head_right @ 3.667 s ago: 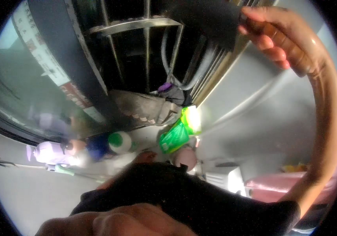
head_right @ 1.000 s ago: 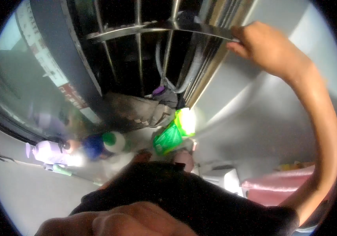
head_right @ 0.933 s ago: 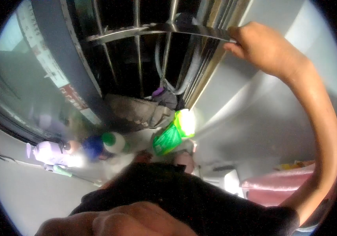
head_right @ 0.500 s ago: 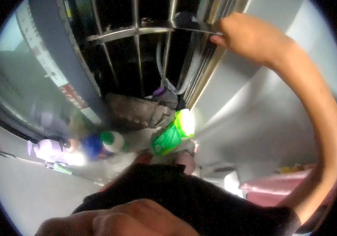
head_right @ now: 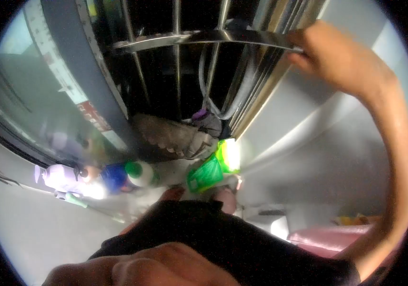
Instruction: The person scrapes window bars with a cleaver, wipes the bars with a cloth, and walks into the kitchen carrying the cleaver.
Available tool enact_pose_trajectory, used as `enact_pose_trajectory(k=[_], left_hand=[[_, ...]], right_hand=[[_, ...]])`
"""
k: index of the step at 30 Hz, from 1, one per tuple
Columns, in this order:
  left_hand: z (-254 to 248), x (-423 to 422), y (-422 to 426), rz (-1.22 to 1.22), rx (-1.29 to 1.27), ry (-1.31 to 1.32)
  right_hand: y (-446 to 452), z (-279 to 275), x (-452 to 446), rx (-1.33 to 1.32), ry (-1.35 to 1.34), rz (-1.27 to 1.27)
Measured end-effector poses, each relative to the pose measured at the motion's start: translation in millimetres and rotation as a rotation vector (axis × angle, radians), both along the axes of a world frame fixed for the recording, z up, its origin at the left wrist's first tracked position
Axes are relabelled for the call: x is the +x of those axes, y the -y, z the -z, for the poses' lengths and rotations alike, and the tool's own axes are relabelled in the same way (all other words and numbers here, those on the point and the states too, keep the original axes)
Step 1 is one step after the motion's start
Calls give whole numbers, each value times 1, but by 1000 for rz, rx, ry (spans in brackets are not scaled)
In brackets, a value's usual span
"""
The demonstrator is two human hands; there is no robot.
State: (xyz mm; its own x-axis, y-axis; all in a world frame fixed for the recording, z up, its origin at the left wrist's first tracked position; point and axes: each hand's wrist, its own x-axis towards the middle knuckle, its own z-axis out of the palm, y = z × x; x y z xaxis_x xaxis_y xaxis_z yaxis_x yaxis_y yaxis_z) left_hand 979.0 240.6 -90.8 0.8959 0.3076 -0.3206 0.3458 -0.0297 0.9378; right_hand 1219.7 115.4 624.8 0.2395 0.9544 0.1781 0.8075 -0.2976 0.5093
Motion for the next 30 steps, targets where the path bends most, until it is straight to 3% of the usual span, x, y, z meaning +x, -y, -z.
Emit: enact_pose_trajectory(k=[2,4,6,7,8,10,13,16,17,19,20,22,23,25,26,28,30], left_hand=[[5,3,3,-16,30,24],[-17,11,1,4,111,37],[-40,20,-3,315,726,-129],[-22,20,-6,302,726,-128],[16,16,-5,95,435,31],[24,8,4,-101,129,174],[11,6,-2,103,284,-179],[-2,-9,4,-55,94,178],[-3,-3,1,6,137,-12],[-30,-5,1,58,166,-208],[-75,-16,5,73,205,-82],[-79,-25,10,85,242,41],[-44,-22,7,51,127,7],[-34,-24,6,15,14,-26],[-29,-27,4,16,67,128],[-38,-31,3,10,120,283],[-54,-33,3,3,-106,205]], right_hand=[[-1,-2,0,-16,-26,65],[-5,1,15,-37,59,-67],[-4,-5,15,-13,7,-28],[-2,-8,15,-49,-23,-16],[1,-10,14,-90,-58,3],[1,-8,15,-81,-52,-52],[-1,1,23,-24,77,-31],[-1,-1,14,-43,-114,-38],[8,-7,6,5,-62,-70],[15,-15,-34,65,-30,95],[13,-18,-44,27,-24,205],[13,-11,-49,46,-7,86],[14,-8,-50,76,14,-24],[7,-2,-52,58,22,-36],[3,2,-52,39,30,-47],[-2,9,-47,28,51,-47],[-5,13,-42,31,31,-76]])
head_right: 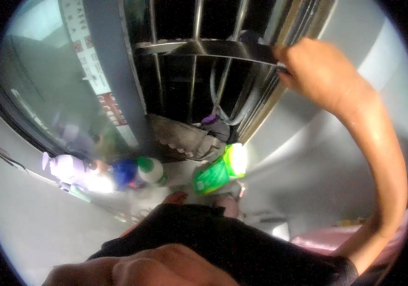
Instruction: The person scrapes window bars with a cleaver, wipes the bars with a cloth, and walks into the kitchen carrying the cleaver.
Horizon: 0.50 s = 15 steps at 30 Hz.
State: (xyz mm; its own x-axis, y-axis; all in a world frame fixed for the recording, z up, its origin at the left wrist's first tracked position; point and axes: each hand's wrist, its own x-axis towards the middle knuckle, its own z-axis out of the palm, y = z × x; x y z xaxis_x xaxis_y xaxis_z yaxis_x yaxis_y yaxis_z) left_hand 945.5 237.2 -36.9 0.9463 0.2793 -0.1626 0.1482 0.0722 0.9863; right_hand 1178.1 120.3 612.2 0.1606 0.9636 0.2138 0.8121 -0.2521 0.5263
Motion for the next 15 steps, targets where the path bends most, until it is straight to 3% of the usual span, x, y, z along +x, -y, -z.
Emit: enact_pose_trajectory(k=[2,4,6,9,13,15], left_hand=[[-41,0,3,47,69,-145],[-38,-2,3,91,141,-290],[6,-7,1,10,91,11],[19,-8,-5,14,63,118],[15,-6,-10,31,51,43],[0,-8,-11,23,-249,7]], right_hand=[[-2,3,-1,21,-28,23],[-5,4,-2,45,-56,44],[-6,1,-4,34,-100,61],[-11,3,-3,46,-67,-32],[-18,0,0,-8,-83,-17],[-21,-3,3,-55,-125,-69]])
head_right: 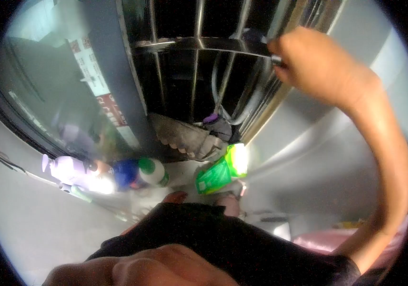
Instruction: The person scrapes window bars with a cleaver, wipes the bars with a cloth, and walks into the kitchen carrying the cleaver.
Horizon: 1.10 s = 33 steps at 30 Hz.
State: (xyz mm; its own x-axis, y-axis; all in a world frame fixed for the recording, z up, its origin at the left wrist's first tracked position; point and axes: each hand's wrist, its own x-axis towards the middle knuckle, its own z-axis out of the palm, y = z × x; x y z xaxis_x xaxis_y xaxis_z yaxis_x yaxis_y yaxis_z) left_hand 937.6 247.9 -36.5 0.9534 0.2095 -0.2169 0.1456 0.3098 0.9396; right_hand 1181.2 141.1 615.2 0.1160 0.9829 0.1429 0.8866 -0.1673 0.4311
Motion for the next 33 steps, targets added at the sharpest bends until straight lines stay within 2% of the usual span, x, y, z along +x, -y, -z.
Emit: enact_pose_trajectory(k=[1,3,4,5,7,10,12,13,14,16,19,21,22,23,25,28,29,33], left_hand=[[5,2,-3,-2,0,1],[32,9,-7,118,272,-94],[58,7,-3,130,269,-104],[91,13,-4,140,389,-163],[84,29,-10,138,520,-207],[63,23,-7,35,414,-256],[54,16,-6,31,547,-224],[56,13,-7,33,593,-216],[70,10,-15,64,391,-48],[56,9,-23,97,198,116],[44,11,-21,78,140,70],[54,7,-22,206,15,57],[58,6,-20,248,-28,48],[61,10,-12,210,229,-103],[55,17,-5,167,483,-253],[59,23,-9,103,339,-446],[77,19,-15,152,355,-300],[80,15,-22,173,438,-39]], right_hand=[[-4,0,2,0,1,-2],[-16,-1,5,52,37,-57],[-25,2,2,-2,-23,13],[-22,4,2,7,-22,20],[-20,4,3,14,-21,-3],[-8,-2,-2,37,55,-24],[-10,1,0,35,75,-3],[-15,5,2,64,113,-86],[-19,7,2,96,152,-168],[-24,5,0,72,167,-97],[-25,-2,-18,17,182,-34],[-25,-2,-44,50,333,65],[-28,-2,-50,47,327,63],[-31,-2,-54,34,385,87],[-37,-2,-58,15,475,128],[-44,2,-62,-6,506,134],[-45,2,-62,-8,508,134],[-48,5,-65,-14,506,148]])
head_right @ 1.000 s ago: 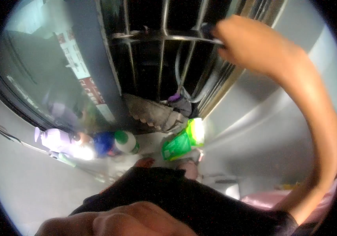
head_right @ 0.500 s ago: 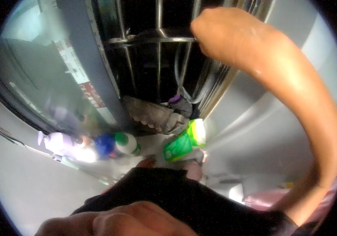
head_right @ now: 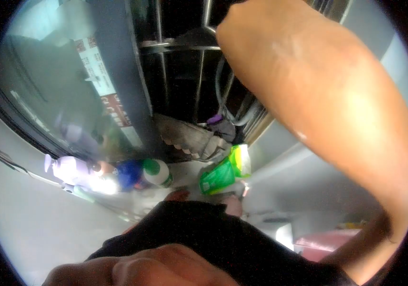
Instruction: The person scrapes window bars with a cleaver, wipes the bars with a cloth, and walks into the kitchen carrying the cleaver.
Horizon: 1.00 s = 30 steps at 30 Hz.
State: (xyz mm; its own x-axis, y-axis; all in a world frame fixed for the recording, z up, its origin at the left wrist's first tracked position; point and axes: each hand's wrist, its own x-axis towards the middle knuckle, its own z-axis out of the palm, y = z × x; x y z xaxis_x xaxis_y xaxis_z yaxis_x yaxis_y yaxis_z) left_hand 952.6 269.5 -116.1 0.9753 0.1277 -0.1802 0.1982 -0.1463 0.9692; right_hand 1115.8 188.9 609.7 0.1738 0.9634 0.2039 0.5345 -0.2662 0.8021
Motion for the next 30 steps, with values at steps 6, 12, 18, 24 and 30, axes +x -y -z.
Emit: enact_pose_trajectory(k=[6,12,18,24,30], left_hand=[[-17,-1,3,-70,158,-107],[-54,-1,-1,-7,276,-93],[-47,-5,2,-260,-139,-78],[-57,-4,4,-86,523,-246],[-36,-3,1,-121,106,-216]], right_hand=[[-5,2,-1,0,-7,18],[-10,3,-2,-4,-11,31],[-11,3,-2,-1,-22,35],[-5,8,0,6,-26,42],[-1,9,-4,1,17,64]])
